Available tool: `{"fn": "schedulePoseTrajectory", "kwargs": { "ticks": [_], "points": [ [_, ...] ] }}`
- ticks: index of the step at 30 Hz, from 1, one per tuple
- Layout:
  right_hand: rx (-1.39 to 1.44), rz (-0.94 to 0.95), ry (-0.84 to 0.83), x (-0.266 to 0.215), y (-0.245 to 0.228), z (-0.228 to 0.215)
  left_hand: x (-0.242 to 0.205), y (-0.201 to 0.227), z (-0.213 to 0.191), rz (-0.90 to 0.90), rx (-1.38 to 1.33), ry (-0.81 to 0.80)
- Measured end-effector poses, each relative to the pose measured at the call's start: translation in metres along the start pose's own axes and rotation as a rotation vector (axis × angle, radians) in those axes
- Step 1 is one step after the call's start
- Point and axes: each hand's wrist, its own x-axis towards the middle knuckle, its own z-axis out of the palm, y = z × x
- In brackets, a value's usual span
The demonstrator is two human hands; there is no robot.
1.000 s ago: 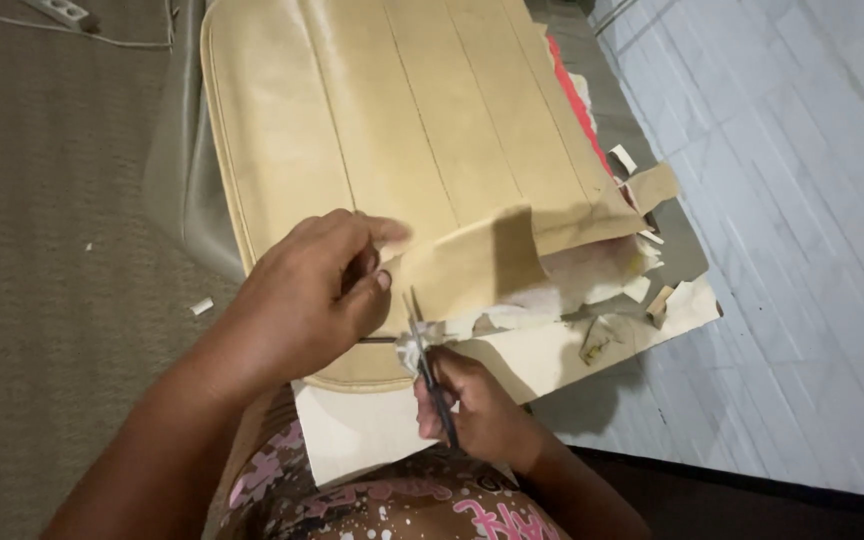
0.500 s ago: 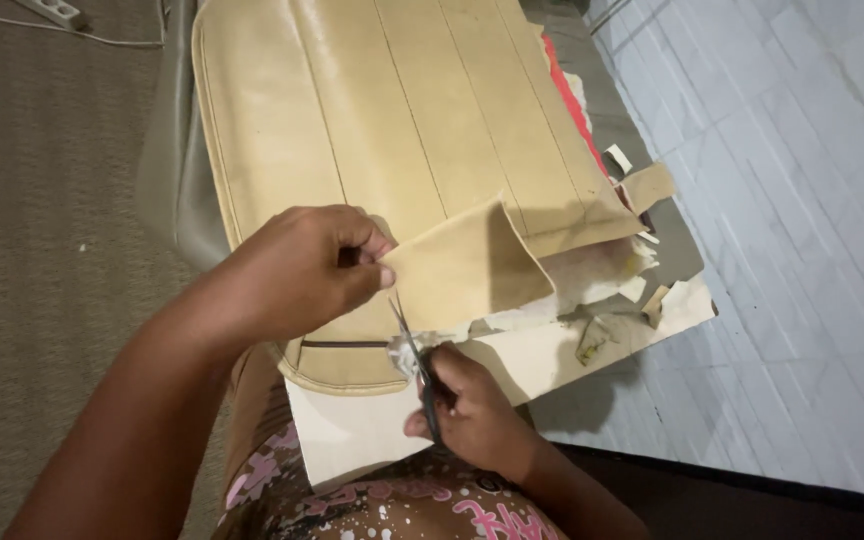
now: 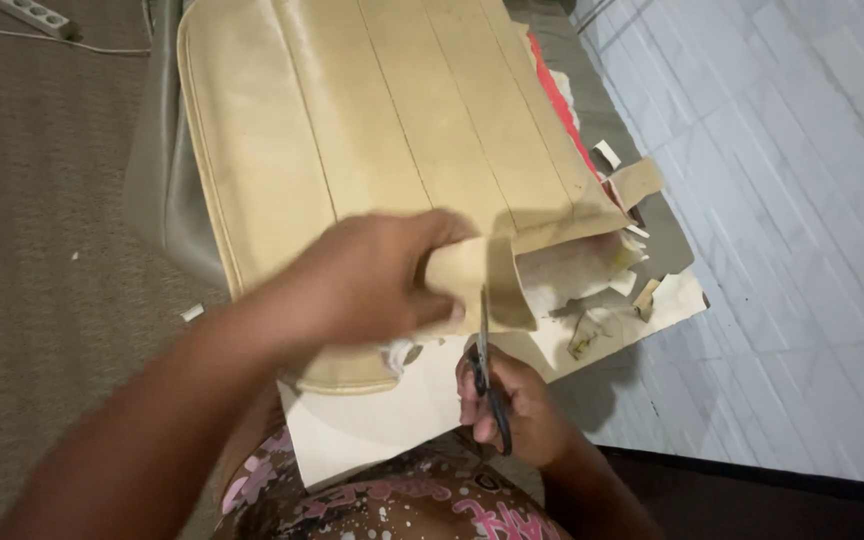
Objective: Stripping the leather cover from a seat cushion using hands, scissors, and a utility knife
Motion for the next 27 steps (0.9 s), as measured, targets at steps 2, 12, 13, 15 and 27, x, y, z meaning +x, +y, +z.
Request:
{"fn": "schedulePoseTrajectory", "kwargs": {
  "ticks": [2, 12, 13, 15, 27],
  "points": [
    [-0.027, 0.042, -0.011, -0.004, 0.007, -0.004, 0.016, 0.001, -0.011, -0.003, -0.259, -0.146],
    [-0.377, 0.213, 0.028, 0.004, 0.012, 0.007, 0.065, 0.022, -0.01, 0.327, 0.07, -0.247],
    [-0.425, 0.205, 0.046, 0.009, 0.011, 0.009, 0.066, 0.024, -0.009, 0.322, 0.066, -0.245],
    [-0.473, 0.196, 0.062, 0.018, 0.007, 0.014, 0.069, 0.023, -0.006, 0.316, 0.061, -0.241],
    [-0.375, 0.062, 0.06, 0.017, 0.026, 0.018, 0.091, -0.004, 0.011, 0.385, -0.207, -0.26]
  ]
}}
